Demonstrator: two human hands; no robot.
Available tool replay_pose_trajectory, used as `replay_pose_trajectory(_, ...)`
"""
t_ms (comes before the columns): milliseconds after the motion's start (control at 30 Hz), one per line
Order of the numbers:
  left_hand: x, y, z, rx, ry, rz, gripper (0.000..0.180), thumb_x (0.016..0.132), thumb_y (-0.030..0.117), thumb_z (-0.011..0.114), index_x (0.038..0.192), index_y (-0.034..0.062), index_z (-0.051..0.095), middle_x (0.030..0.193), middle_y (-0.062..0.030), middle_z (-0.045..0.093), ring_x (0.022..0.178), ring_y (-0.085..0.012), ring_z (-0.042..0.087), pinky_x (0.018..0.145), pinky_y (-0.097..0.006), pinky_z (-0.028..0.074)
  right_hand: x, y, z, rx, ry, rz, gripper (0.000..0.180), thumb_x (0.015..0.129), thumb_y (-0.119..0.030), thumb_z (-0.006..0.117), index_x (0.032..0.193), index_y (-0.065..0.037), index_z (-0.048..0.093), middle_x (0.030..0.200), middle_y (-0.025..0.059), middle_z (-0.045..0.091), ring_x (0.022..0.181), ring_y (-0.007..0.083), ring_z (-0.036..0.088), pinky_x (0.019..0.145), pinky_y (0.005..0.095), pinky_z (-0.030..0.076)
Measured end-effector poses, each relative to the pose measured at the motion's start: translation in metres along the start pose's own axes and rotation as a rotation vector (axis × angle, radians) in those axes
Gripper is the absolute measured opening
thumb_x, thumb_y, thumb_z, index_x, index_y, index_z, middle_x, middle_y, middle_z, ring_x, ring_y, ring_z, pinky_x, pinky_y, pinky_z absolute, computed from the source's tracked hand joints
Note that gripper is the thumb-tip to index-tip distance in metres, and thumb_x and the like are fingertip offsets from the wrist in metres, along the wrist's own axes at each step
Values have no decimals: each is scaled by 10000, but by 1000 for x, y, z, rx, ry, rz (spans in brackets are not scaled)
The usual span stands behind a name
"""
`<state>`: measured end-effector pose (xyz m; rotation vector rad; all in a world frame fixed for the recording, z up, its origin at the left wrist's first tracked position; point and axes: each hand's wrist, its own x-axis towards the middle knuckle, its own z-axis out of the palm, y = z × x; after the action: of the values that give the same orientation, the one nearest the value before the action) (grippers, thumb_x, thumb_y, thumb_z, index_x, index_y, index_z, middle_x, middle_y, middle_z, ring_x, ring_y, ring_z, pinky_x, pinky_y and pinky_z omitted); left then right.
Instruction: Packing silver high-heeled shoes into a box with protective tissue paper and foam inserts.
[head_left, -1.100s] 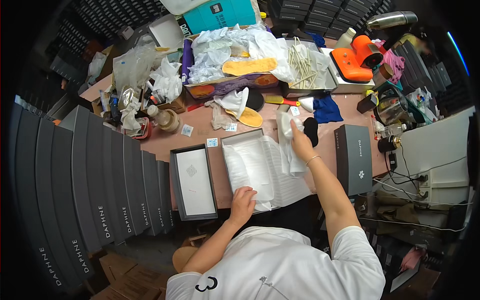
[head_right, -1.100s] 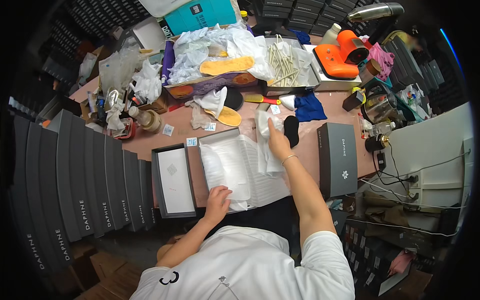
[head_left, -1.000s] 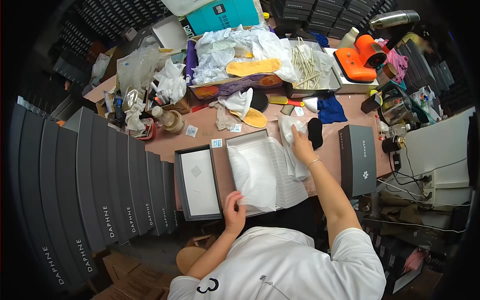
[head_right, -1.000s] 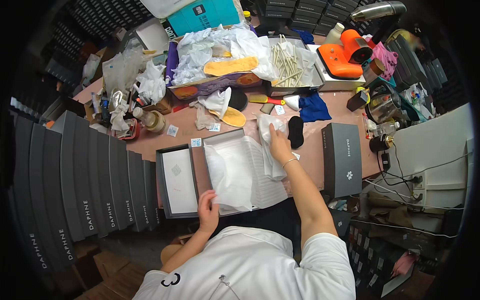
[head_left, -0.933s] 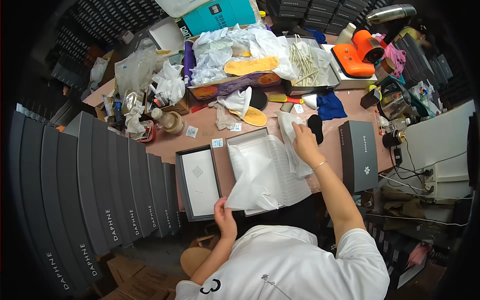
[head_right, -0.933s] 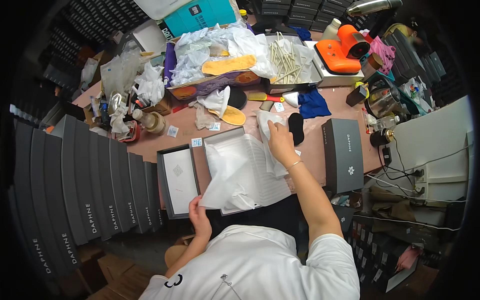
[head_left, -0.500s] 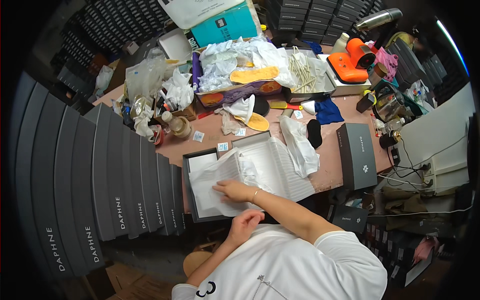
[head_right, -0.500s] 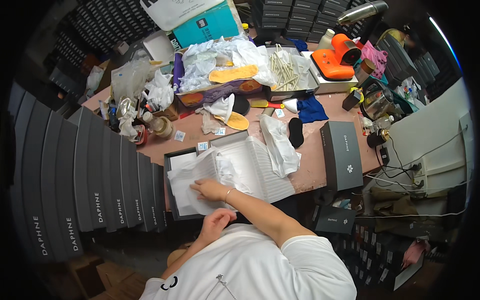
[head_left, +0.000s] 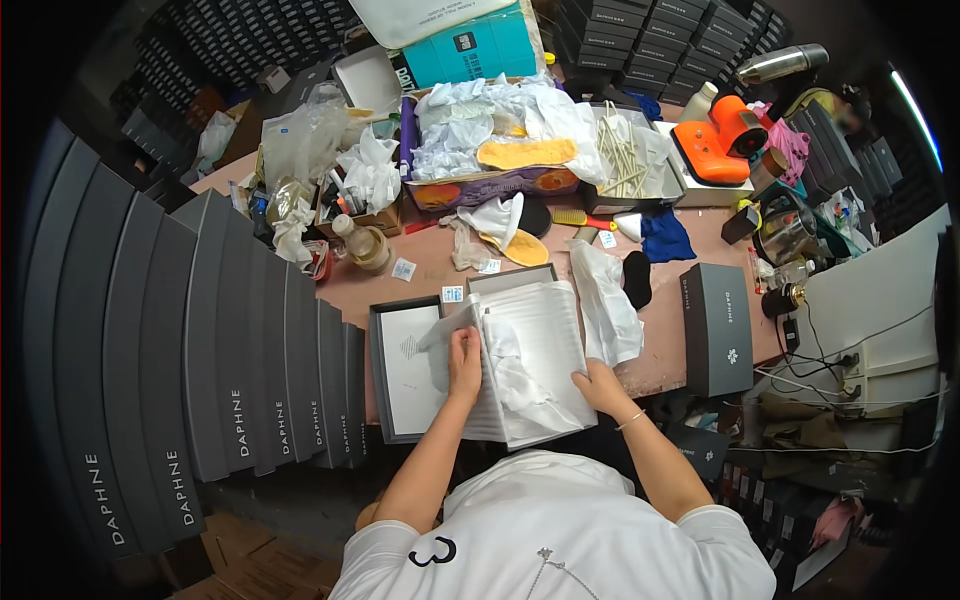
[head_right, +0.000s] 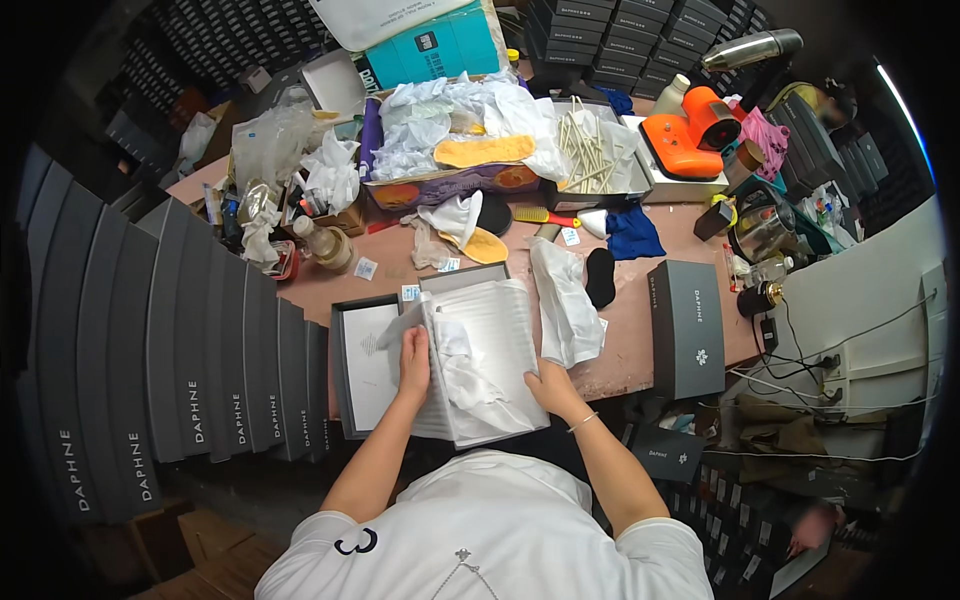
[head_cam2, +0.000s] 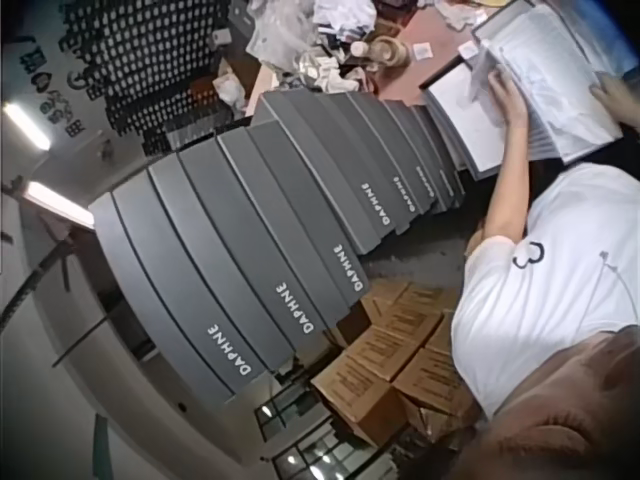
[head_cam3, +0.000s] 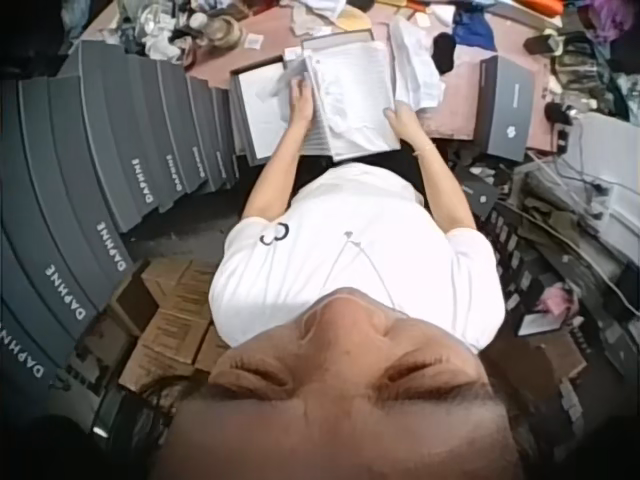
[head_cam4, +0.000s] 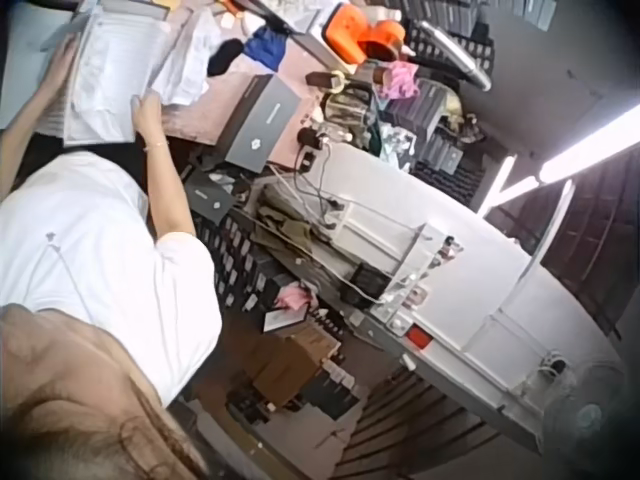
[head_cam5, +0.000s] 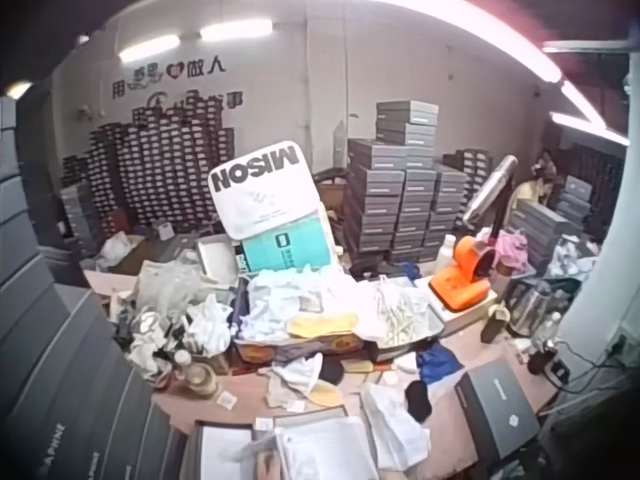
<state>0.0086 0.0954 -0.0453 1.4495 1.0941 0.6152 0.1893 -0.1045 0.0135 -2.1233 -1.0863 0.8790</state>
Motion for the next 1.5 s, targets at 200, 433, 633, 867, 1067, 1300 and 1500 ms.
replay_pose_trajectory(200,39,-40,12,-216,74,-205,486,980,451,440,1110,-9,523,1050,-132,567,986,-256,532,853,-364,411,12,-1,25,-136,33,53,305,854,-169,569,980,108,552,850,351,584,879,473,582,760,479,463)
replay_pose_trajectory(433,-9,5,-18,-58,85,90,383,989,236,492,1275,-20,501,1234,-164,561,1137,-245,545,984,-323,410,4,-40,25,-238,360,-398,725,826,-233,670,1361,97,308,1129,331,548,1055,452,545,884,473,450)
replay_pose_trajectory(633,-97,45,-30,-195,-27,281,624,943,269,590,1415,-31,311,1357,-186,437,1281,-265,426,1068,-369,351,37,-36,91,-234,-72,-141,519,823,-242,634,1189,93,481,898,281,626,859,451,606,774,489,485)
replay_pose_trajectory(867,-115,54,-29,-547,-292,72,699,938,303,599,1464,21,237,1426,-130,363,1273,-226,410,1060,-364,344,-10,-120,62,276,130,-327,290,869,-201,596,1041,29,561,902,275,598,849,458,578,776,451,471)
replay_pose_trajectory(1067,-98,36,-61,-863,-159,-249,234,942,260,603,1049,52,614,964,-43,656,857,-143,637,754,-295,528,-15,-154,-11,-92,414,-595,349,855,-275,666,1153,-97,626,1315,169,506,1240,371,445,1022,496,341)
replay_pose_trajectory(1300,-116,49,-69,-1121,-344,-470,614,941,564,433,1339,97,442,1244,-137,544,1084,-268,582,890,-384,514,-37,-168,62,-318,108,-811,303,845,-219,644,1124,-109,602,1278,109,535,1303,345,397,1080,605,218)
replay_pose_trajectory(1500,-94,36,-91,-1290,-387,-455,661,939,575,429,1310,28,448,1260,-163,535,1102,-290,568,922,-418,501,-8,-153,-20,-210,127,-637,436,875,-225,632,1263,-64,514,1161,163,592,1088,277,580,955,441,430)
